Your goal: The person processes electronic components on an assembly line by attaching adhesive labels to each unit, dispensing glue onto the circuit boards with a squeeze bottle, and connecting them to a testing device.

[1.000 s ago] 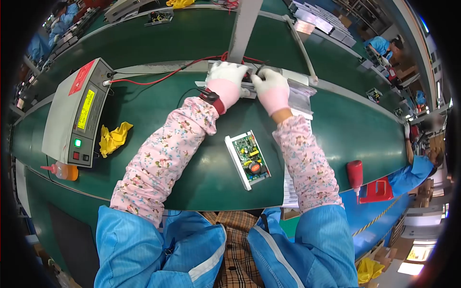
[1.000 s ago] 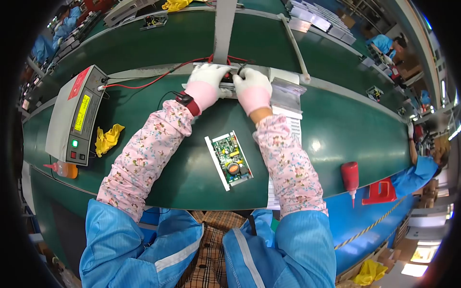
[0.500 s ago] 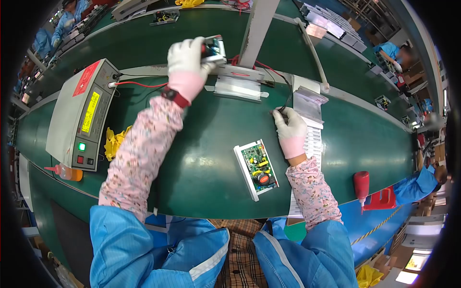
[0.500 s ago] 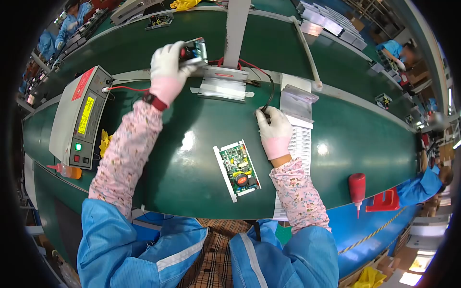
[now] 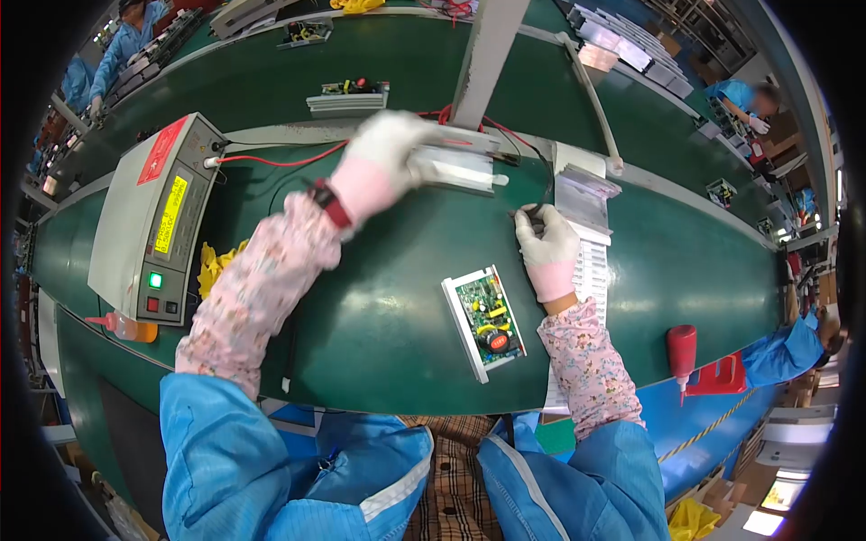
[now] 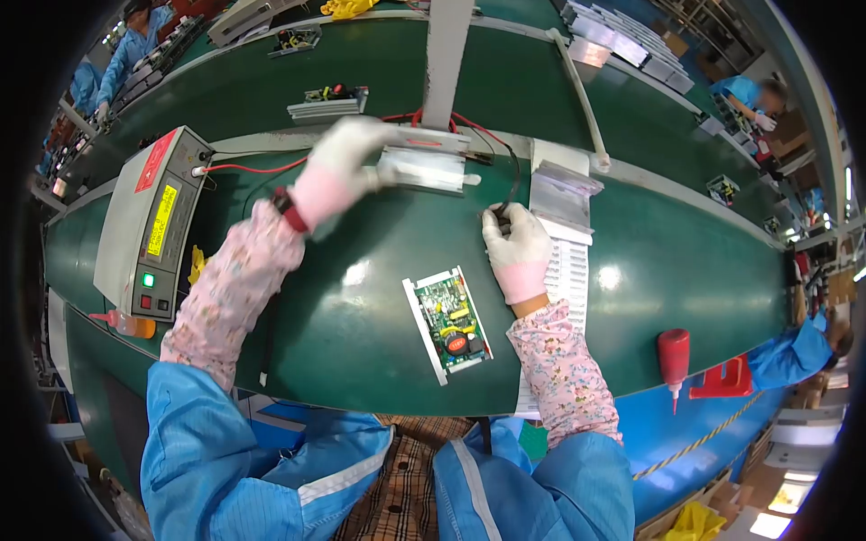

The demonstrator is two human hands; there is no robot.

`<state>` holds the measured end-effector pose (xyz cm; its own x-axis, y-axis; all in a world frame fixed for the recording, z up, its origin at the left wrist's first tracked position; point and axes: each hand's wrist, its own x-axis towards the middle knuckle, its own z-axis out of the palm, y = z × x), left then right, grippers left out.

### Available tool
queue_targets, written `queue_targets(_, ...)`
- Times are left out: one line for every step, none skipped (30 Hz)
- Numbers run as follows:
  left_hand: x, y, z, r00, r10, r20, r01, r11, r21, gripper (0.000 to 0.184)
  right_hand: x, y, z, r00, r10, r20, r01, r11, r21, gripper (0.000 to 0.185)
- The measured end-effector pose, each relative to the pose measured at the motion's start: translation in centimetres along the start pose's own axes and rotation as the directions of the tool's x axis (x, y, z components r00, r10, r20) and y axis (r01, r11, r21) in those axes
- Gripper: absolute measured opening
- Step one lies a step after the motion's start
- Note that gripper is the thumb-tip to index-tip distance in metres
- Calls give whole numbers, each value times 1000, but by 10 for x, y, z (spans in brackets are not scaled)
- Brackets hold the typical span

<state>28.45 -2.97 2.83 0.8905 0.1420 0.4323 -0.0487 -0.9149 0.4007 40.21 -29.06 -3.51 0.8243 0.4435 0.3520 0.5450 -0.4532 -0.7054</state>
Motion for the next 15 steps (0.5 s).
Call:
queue_targets(-19,27,-2,988,62,140,-32,977,-212,49,-1,2,-2,1000,-7,-4,7,1000,-19,14)
queue_targets(-34,46,1,953,223,207,-151,936,-317,45,-2,2,-4,1000,2,-4,-2,1000,-28,14)
queue_targets(-48,63,6,891,380,250,-251,869,-426,41,-3,3,-4,1000,4,-6,-4,1000,-28,14)
queue_targets(-64,74,13,892,379,248,-247,866,-434,41,-3,2,-4,1000,2,-8,-2,1000,-25,14)
queue_targets(-79,82,23,880,429,205,-334,865,-375,37,-2,1,-3,1000,-2,-10,2,1000,-21,14)
queue_targets(-88,87,29,862,479,165,-416,855,-310,34,-3,1,-4,1000,-6,-11,6,1000,-15,14)
queue_targets(-93,91,29,863,477,163,-413,854,-316,34,-4,-1,-6,1000,-3,-7,3,1000,-21,14)
queue_targets(-96,94,27,891,433,134,-389,882,-266,32,-4,-4,-10,1000,1,13,-1,1000,-25,14)
queue_targets(-99,98,25,916,388,104,-359,907,-218,30,-4,-9,-16,999,7,35,-6,1000,-29,14)
queue_targets(-103,102,25,937,341,74,-325,930,-173,28,-6,-13,-21,998,15,59,-13,999,-33,14)
queue_targets(-107,105,25,955,292,42,-285,950,-129,26,-9,-16,-26,996,24,84,-21,999,-38,15)
queue_targets(-110,107,28,957,286,42,-278,951,-136,26,-15,-21,-32,995,27,92,-24,999,-43,15)
queue_targets(-111,109,31,975,219,35,-214,971,-107,25,-23,-26,-39,992,65,112,-66,998,4,16)
queue_targets(-110,110,35,988,154,25,-151,986,-76,24,-31,-32,-47,986,100,130,-107,993,50,18)
queue_targets(-109,111,38,996,91,14,-90,995,-46,24,-38,-36,-53,980,135,147,-150,984,96,20)
